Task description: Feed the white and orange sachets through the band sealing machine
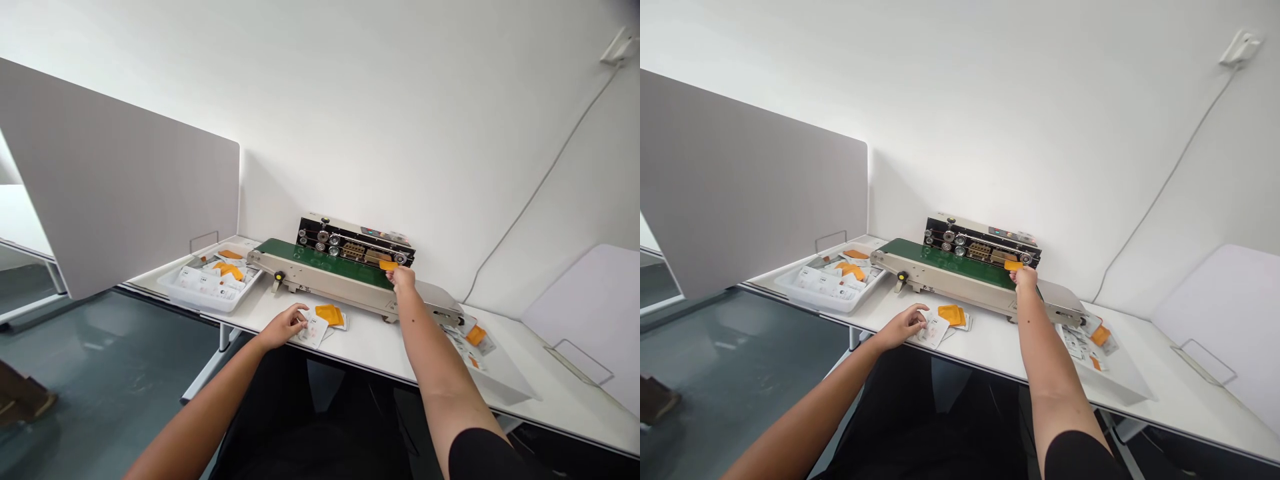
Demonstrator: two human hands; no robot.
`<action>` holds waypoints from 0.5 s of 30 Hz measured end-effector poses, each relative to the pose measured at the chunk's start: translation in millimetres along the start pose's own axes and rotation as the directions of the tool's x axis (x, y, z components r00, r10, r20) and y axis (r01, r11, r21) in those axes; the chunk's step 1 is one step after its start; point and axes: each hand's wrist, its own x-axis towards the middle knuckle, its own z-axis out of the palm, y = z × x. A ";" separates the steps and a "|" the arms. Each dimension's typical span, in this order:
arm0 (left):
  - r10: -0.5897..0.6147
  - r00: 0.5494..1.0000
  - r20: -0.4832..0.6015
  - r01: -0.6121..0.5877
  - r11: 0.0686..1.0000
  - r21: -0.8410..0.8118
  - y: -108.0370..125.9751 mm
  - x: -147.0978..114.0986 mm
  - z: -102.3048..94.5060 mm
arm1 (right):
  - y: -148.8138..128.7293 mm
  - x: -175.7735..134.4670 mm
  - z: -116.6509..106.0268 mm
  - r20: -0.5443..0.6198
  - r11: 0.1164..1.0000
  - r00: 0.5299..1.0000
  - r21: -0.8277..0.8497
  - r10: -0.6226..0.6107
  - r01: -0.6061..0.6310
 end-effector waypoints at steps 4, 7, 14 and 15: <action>0.008 1.000 -0.013 -0.008 1.000 -0.009 -2.9 0.2 0.5 | -0.9 1.4 -5.0 -0.173 0.998 0.984 -0.059 -0.042 0.032; 0.011 1.000 -0.011 -0.011 1.000 -0.015 -4.3 0.6 0.6 | -5.3 9.3 -21.2 -0.306 0.992 0.947 -0.101 -0.101 0.073; 0.009 1.000 -0.018 -0.010 1.000 -0.027 -7.4 1.9 -2.2 | -6.4 23.2 -43.0 -0.304 0.989 0.945 -0.120 -0.117 0.084; 0.010 1.000 -0.024 -0.011 0.999 -0.039 -8.1 1.9 -2.9 | -5.8 23.8 -45.7 -0.277 0.990 0.954 -0.109 -0.115 0.087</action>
